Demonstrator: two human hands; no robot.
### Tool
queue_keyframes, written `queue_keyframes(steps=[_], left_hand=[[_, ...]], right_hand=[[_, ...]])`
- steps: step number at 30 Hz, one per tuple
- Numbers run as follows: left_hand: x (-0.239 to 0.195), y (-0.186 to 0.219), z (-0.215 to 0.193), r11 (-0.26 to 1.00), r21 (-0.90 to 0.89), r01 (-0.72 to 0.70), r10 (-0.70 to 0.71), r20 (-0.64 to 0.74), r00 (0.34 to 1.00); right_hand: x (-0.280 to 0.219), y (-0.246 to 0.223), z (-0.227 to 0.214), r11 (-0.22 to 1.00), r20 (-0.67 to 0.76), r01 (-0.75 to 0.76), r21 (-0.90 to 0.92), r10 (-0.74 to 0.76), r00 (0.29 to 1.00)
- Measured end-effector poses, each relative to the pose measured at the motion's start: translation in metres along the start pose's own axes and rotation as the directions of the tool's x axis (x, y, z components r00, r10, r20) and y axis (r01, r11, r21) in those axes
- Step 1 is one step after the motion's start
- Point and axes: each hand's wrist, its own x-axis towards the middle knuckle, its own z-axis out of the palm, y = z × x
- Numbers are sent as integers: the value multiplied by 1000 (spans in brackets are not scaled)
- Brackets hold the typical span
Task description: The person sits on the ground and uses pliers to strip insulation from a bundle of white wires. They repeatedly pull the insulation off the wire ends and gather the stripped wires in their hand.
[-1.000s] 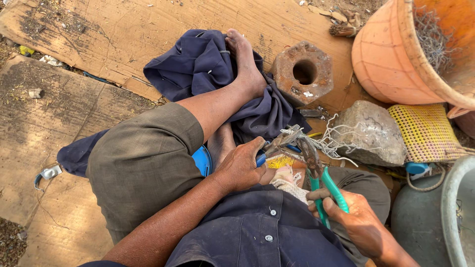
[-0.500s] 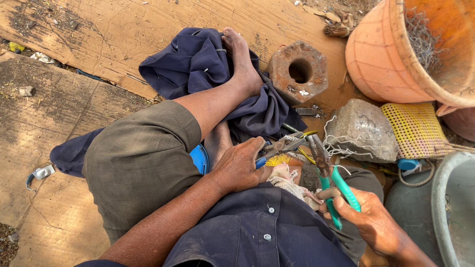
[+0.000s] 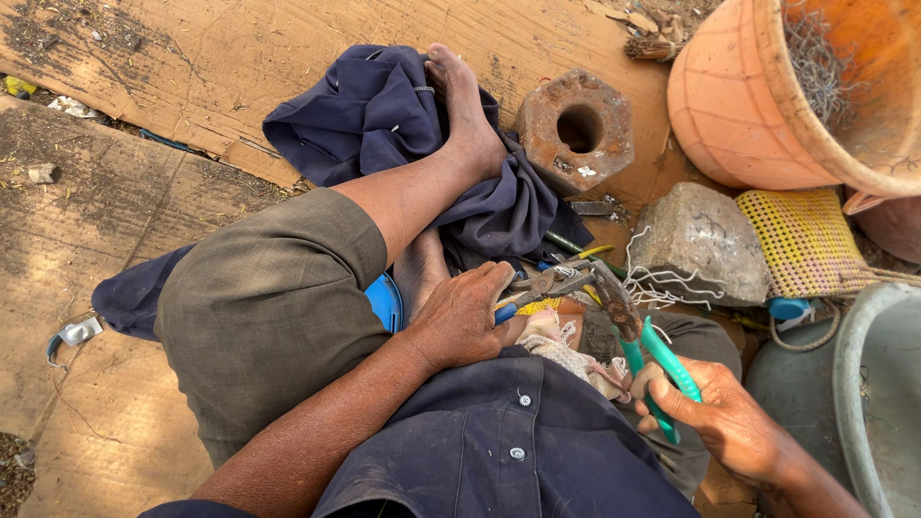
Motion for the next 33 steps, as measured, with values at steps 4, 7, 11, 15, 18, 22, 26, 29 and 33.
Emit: queue_keyframes(steps=[4, 7, 11, 15, 18, 22, 26, 29, 33], left_hand=[[1, -1, 4, 998, -62, 31, -31, -1, 1000], [2, 0, 5, 991, -92, 93, -91, 24, 996], [2, -3, 8, 989, -94, 112, -108, 46, 993], [4, -9, 17, 999, -24, 30, -30, -5, 1000], [6, -13, 23, 1000, 20, 0, 1, -13, 1000], [4, -17, 32, 998, 63, 5, -2, -41, 999], [6, -19, 38, 997, 76, 11, -7, -52, 999], [7, -20, 40, 998, 55, 18, -15, -66, 998], [7, -21, 40, 999, 23, 36, -35, -65, 997]], right_hand=[[6, 9, 18, 993, -145, -80, 82, 91, 985], [14, 16, 33, 990, -132, 85, 116, -70, 989], [22, 24, 46, 977, -181, 21, 213, 18, 983], [26, 29, 52, 946, -160, 30, 322, 23, 987], [28, 28, 54, 939, -170, 28, 342, 33, 985], [28, 21, 55, 940, -162, 3, 341, 55, 985], [24, 12, 56, 911, -141, -45, 410, 112, 984], [25, 6, 60, 893, -125, -58, 447, 127, 984], [27, 1, 63, 903, -148, -59, 425, 134, 980]])
